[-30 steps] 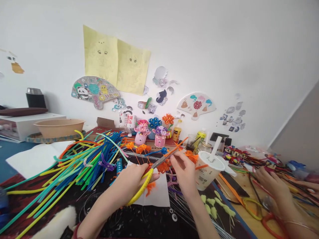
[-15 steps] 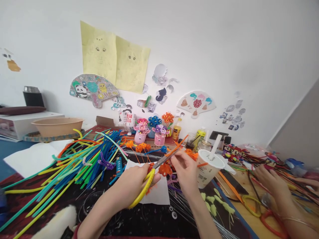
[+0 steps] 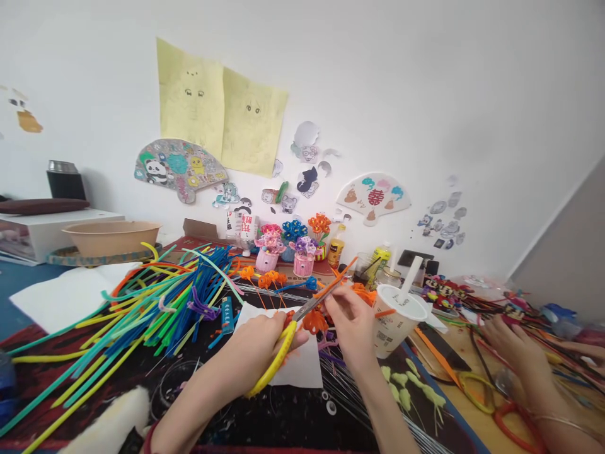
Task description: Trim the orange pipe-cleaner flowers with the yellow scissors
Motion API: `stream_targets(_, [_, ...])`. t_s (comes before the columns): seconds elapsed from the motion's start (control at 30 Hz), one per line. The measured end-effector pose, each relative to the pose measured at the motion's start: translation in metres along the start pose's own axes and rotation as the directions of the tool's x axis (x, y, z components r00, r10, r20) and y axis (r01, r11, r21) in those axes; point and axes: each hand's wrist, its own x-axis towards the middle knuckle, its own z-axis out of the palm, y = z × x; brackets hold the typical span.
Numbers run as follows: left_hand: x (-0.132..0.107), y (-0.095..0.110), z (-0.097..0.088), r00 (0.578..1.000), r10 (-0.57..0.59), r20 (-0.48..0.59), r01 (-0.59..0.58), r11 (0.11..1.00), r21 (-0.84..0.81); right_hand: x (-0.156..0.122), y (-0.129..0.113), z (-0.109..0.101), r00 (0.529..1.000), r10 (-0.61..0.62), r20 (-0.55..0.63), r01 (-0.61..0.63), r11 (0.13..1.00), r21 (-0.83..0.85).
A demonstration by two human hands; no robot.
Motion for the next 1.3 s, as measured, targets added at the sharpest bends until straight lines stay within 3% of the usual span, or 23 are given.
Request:
stream_targets(0.7, [0.000,0.016,-0.005,0.998,-0.068,0.011,0.068,0.997,0.045,-0.002,-0.001,0.003,0.999,0.008,0.052,-0.008,1.000,-0.002])
stream_targets(1.3, [0.002,0.011,-0.003,0.998,-0.068,-0.003,0.068,0.995,0.071,-0.004,-0.002,0.007,0.993,0.025,0.113,-0.022,0.999,-0.030])
